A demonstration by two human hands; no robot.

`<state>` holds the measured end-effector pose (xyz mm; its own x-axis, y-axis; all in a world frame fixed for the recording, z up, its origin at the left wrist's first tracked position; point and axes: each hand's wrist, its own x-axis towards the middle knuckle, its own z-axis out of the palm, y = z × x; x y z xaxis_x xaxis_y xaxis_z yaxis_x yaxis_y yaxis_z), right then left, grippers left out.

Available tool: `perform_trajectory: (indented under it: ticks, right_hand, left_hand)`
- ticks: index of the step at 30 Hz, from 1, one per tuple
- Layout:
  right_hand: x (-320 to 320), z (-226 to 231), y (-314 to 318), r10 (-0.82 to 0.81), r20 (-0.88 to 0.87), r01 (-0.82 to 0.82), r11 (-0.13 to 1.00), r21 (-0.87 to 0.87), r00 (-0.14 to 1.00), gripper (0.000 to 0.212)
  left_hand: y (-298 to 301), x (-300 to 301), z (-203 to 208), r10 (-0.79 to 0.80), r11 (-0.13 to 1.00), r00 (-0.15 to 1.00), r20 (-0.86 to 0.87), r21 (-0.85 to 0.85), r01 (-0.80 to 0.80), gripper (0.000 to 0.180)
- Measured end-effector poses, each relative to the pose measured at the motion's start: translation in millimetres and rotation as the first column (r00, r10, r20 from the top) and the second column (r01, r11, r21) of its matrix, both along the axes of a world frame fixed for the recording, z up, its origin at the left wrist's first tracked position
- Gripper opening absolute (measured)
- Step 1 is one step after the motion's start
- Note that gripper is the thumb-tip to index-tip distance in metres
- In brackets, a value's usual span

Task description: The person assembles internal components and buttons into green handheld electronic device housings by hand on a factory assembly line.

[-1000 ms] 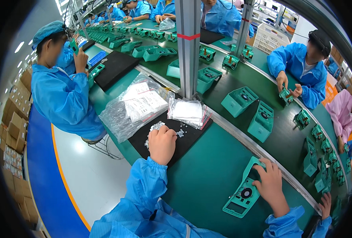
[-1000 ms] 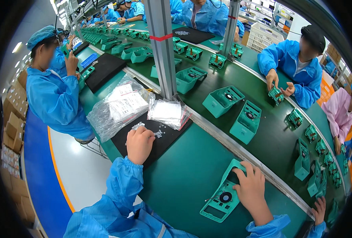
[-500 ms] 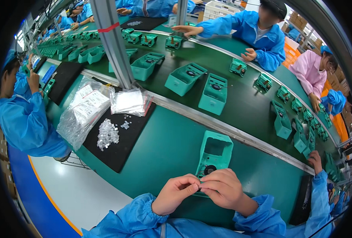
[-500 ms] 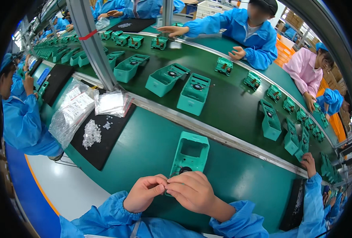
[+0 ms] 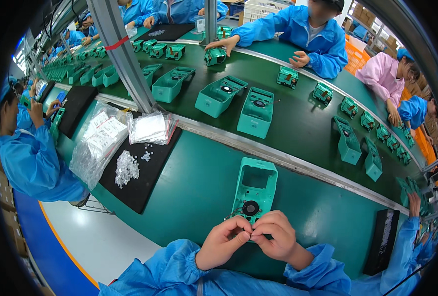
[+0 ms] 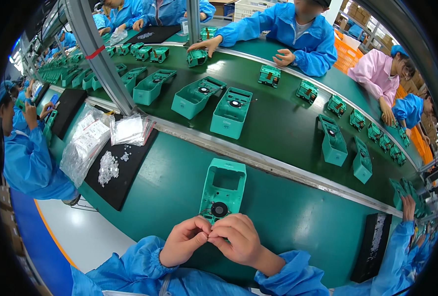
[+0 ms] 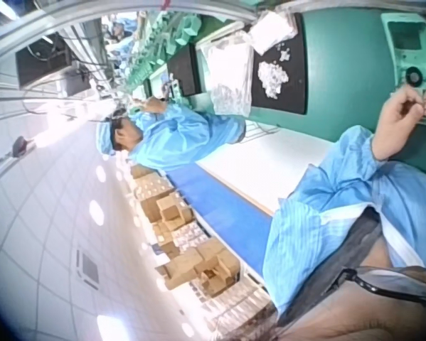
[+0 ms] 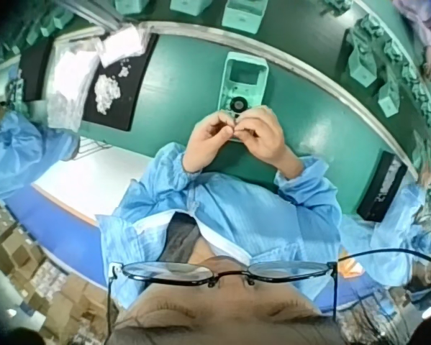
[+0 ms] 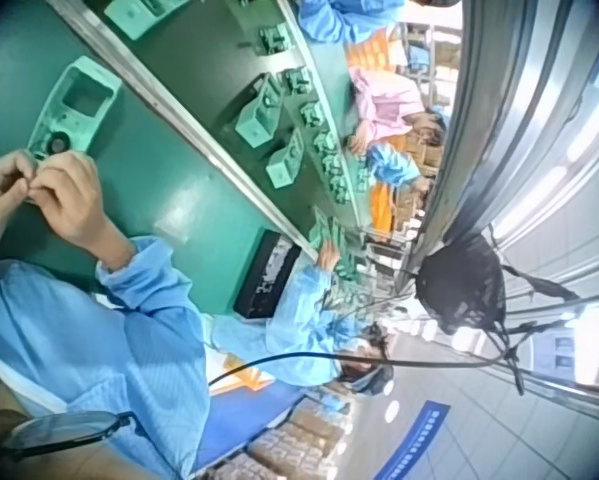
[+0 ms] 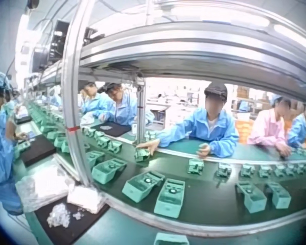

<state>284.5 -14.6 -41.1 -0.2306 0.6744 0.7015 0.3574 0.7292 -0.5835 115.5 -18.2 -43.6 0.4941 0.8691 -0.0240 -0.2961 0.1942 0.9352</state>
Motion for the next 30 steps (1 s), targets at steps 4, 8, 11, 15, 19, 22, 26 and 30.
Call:
perform_trajectory:
  ticks: [4, 8, 11, 15, 19, 22, 26, 30]
  right_hand:
    - [-3, -3, -6, 0.032, -0.132, -0.053, 0.986, -0.159, 0.991, 0.015]
    - [-7, -2, -9, 0.089, -0.347, -0.214, 0.915, -0.342, 0.934, 0.009]
    - [-7, -7, -9, 0.126, -0.440, -0.329, 0.844, -0.423, 0.889, 0.006]
    - [-7, -13, -8, 0.161, -0.505, -0.418, 0.789, -0.451, 0.848, 0.004]
    - [-9, -18, -9, 0.127, -0.597, -0.504, 0.688, -0.522, 0.792, 0.006]
    - [-4, -17, -2, 0.077, -0.580, -0.459, 0.698, -0.550, 0.811, 0.009]
    - [26, -9, 51, -0.232, -0.338, 0.077, 0.907, -0.413, 0.912, 0.011]
    - [30, -23, 100, -0.413, -0.176, 0.359, 0.892, -0.274, 0.893, 0.018]
  left_hand:
    - [-2, 7, 1, 0.157, 0.963, 0.985, -0.069, 0.231, -0.138, 0.007]
    - [0, 2, 7, 0.277, 0.858, 0.940, -0.198, 0.492, -0.149, 0.009]
    - [3, 0, 7, 0.390, 0.697, 0.886, -0.250, 0.709, -0.107, 0.015]
    - [10, -1, 6, 0.493, 0.509, 0.844, -0.214, 0.857, -0.079, 0.024]
    - [12, -2, 7, 0.586, 0.389, 0.775, -0.236, 0.921, -0.014, 0.029]
    - [11, -3, 6, 0.582, 0.472, 0.761, -0.287, 0.881, -0.028, 0.027]
    - [7, 2, 4, 0.585, 0.495, 0.737, -0.339, 0.869, 0.006, 0.025]
    - [11, 18, -18, 0.597, 0.536, 0.661, -0.455, 0.839, 0.094, 0.021]
